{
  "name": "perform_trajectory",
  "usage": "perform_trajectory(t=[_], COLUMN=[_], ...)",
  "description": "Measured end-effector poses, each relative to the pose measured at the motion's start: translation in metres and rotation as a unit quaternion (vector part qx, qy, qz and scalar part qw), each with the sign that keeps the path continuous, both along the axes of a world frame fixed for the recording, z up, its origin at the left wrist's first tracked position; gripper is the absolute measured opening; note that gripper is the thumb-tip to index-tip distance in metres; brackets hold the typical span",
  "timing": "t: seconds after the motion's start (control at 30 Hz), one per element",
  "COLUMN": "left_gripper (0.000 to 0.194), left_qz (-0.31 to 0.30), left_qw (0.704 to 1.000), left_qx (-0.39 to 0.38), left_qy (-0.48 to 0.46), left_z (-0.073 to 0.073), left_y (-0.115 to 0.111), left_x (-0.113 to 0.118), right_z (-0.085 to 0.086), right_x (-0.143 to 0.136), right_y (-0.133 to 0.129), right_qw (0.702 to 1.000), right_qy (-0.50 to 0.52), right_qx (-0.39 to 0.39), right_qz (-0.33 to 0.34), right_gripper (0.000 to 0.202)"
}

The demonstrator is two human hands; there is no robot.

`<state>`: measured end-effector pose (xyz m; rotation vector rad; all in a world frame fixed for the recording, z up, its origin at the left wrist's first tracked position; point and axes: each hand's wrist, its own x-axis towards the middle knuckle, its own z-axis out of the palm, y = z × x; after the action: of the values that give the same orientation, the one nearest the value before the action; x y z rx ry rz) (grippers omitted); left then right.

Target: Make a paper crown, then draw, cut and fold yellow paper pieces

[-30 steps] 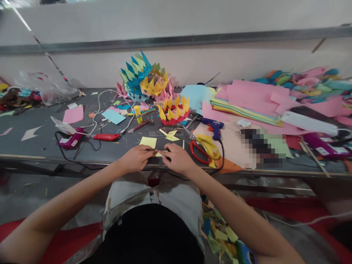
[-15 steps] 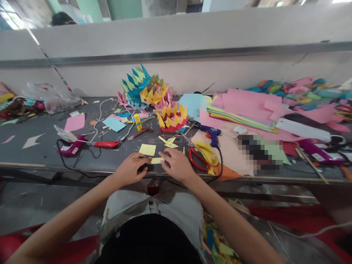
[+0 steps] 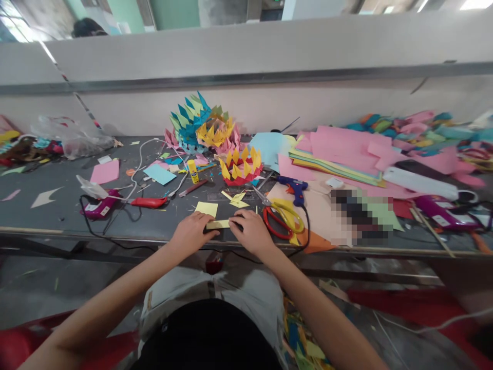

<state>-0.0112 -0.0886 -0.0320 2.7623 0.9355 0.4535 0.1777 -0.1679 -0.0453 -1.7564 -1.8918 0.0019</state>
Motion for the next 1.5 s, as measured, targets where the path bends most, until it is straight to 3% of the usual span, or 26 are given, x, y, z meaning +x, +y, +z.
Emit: perform_trajectory(t=[0.17,0.37,0.43,0.73,0.9,1.1,1.23,1.5], left_gripper=[0.010,0.014,0.015,0.012,0.017,0.018,0.014,0.027], left_qz=[-0.004,-0.008,0.007,0.074,0.117,0.166,0.173,0.177], left_qw=[0.999,0.994,0.991,0.963,0.962,0.969,0.972,0.967], left_qx=[-0.038,-0.111,-0.127,-0.209,-0.206,-0.163,-0.141,-0.156], left_qy=[0.004,-0.026,-0.049,-0.156,-0.136,-0.086,-0.077,-0.098], left_z=[0.007,0.007,0.007,0.002,0.005,0.004,-0.001,-0.006], left_y=[0.007,0.015,0.014,-0.003,-0.001,-0.004,-0.008,-0.004], left_x=[0.015,0.014,0.014,0.019,0.023,0.028,0.029,0.023], right_z=[0.000,0.006,0.005,-0.002,0.008,0.008,0.003,-0.001], right_x=[-0.002,-0.013,-0.016,-0.020,-0.020,-0.019,-0.026,-0.030], right_y=[-0.002,0.000,0.003,0.011,0.008,0.011,0.011,0.012], right_qw=[0.996,0.982,0.974,0.933,0.938,0.961,0.970,0.971], right_qy=[0.082,0.170,0.205,0.353,0.335,0.244,0.190,0.170], right_qx=[0.020,-0.023,-0.030,-0.039,-0.078,-0.083,-0.066,-0.035], right_qz=[-0.042,-0.082,-0.089,-0.060,-0.046,-0.106,-0.135,-0.165], right_gripper=[0.024,0.032,0.027,0.034,0.035,0.028,0.014,0.016])
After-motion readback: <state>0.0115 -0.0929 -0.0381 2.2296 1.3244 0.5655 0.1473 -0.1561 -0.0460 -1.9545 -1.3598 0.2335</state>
